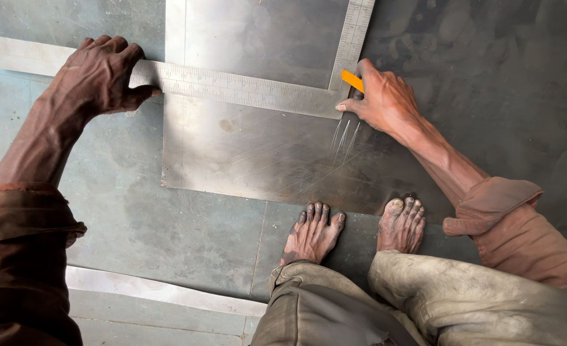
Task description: The person marks a large metal sheet using a framing square and a small orange tool by hand.
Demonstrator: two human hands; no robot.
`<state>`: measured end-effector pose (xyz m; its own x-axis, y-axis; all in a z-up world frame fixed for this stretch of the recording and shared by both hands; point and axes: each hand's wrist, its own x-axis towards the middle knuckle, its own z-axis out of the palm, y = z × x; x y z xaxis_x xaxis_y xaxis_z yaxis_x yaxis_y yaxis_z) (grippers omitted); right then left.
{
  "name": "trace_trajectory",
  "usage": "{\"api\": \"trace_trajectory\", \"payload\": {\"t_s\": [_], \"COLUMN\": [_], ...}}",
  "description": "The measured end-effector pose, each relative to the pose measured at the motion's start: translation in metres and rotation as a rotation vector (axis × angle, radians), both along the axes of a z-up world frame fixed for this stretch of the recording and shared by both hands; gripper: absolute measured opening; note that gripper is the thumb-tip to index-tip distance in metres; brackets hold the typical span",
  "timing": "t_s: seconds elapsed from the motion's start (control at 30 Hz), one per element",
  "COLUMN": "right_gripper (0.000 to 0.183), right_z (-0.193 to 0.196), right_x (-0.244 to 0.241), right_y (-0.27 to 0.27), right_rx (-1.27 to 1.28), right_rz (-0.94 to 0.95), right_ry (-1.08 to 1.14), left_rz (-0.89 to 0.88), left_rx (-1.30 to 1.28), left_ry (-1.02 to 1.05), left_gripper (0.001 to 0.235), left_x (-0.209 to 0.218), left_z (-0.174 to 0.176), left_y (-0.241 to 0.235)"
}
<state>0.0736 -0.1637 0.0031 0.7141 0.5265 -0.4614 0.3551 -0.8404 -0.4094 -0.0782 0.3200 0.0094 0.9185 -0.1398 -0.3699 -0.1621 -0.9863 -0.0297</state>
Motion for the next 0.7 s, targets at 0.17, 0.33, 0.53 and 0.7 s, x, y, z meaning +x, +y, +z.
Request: {"api": "trace_trajectory", "payload": {"t_s": [0.17,0.33,0.53,0.7], "right_gripper": [0.06,0.06,0.06,0.065], "right_z": [-0.006,-0.013,-0.009,0.017], "right_x": [0.002,0.002,-0.002,-0.022], "right_y": [-0.001,-0.004,-0.007,-0.004], "right_rx": [0.034,0.067,0.031,0.063], "right_rz": [0.04,0.03,0.044,0.008], "right_ry": [-0.036,-0.024,-0.048,-0.076], "left_rz": [-0.044,-0.054,-0.058,-0.07], "left_rx": [0.005,0.005,-0.014,-0.198], "left_ry": [-0.053,-0.065,-0.071,-0.253], "left_gripper": [0.068,0.072,0.064,0.054], "left_x": [-0.002,-0.003,-0.004,-0.009], "left_z": [-0.009,-0.015,-0.012,-0.012], "left_y": [0.007,0.011,0.007,0.008]}}
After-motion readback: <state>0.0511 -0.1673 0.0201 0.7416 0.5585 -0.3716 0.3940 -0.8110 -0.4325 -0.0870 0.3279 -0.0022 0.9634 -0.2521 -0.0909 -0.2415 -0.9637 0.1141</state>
